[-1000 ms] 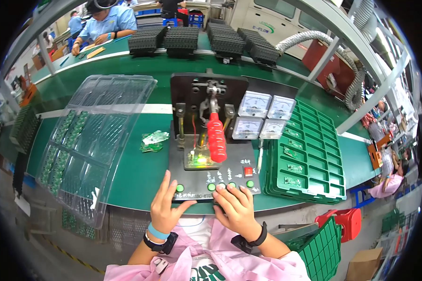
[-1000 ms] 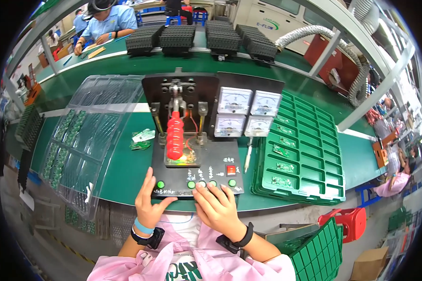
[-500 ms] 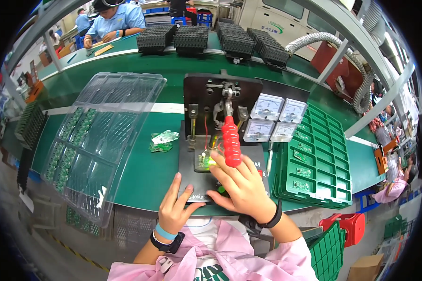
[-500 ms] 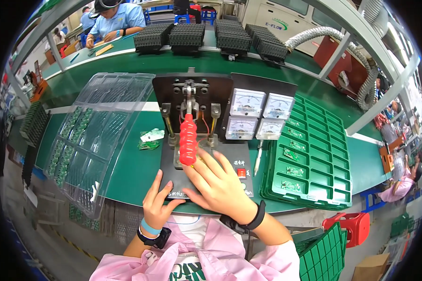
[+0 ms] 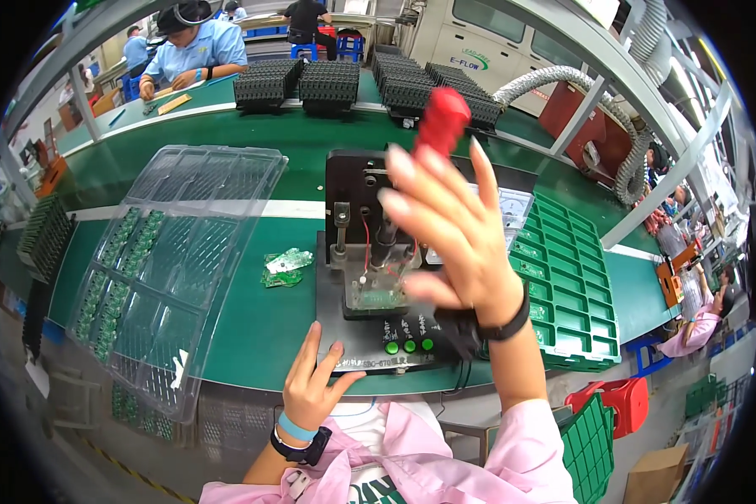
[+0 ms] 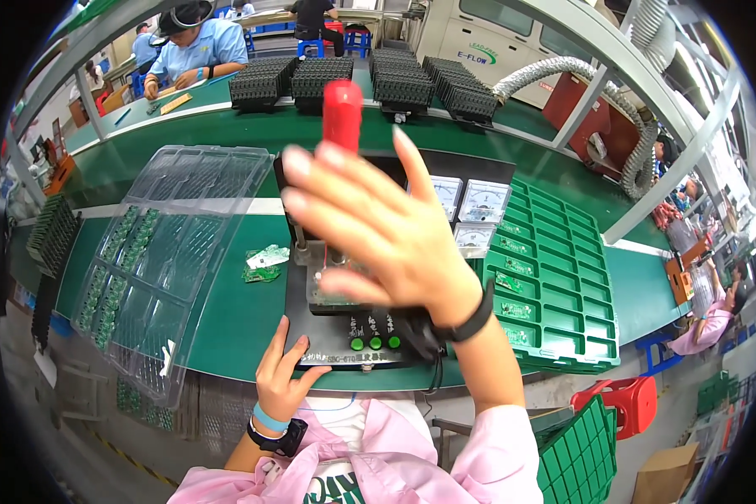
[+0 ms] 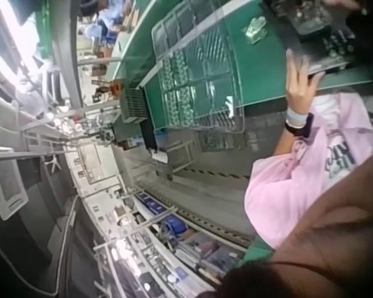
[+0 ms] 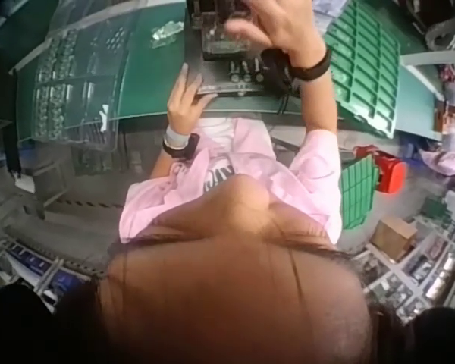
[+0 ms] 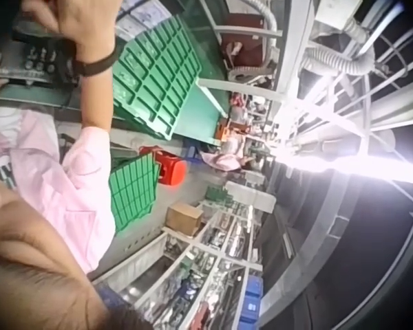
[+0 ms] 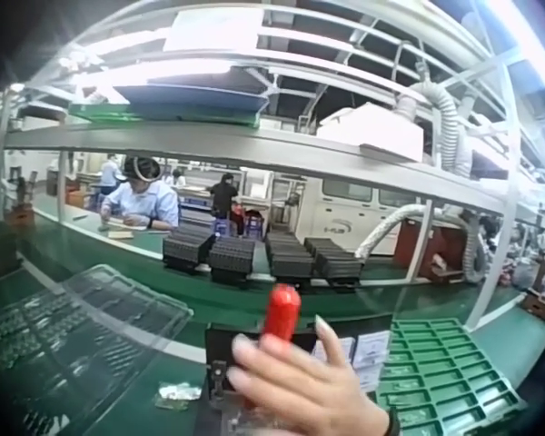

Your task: The person is testing printed circuit boards (PCBs) by placing them into a testing fixture, pulling a lever, and monitoring gauges.

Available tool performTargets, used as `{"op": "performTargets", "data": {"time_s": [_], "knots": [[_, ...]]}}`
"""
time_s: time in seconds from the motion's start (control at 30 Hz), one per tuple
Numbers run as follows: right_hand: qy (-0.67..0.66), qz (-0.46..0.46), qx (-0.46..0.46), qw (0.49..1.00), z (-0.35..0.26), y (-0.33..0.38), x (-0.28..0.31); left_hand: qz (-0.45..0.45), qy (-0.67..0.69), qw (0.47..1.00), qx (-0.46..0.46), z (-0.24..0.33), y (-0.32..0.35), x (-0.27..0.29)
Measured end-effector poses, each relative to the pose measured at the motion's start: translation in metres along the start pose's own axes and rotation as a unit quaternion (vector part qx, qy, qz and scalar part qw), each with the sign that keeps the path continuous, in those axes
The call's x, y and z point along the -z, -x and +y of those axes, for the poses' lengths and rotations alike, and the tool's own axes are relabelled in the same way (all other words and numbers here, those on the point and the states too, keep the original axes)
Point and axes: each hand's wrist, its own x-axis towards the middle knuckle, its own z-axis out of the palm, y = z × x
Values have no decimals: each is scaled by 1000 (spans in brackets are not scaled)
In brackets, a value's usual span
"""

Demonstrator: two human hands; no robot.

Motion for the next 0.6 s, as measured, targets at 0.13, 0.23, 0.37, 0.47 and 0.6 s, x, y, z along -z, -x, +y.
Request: {"op": "performTargets", "data": {"time_s": [0.13,0.23,0.37,0.47,0.6], "knots": [[-145,27,-151,978,21,-22,-17,-1,4,1000,13,4,-5,4],[-203,125,-248,939,7,4,-20,-1,-15,1000,27,0,-14,20],[-254,35,-430,866,-11,95,-20,-107,-5,994,-28,-9,-62,46],[-321,-101,-493,803,-26,100,-23,-224,-144,964,18,-36,-113,54],[-342,-197,-508,766,-47,83,-45,-206,-212,955,-10,-105,-134,21]]}}
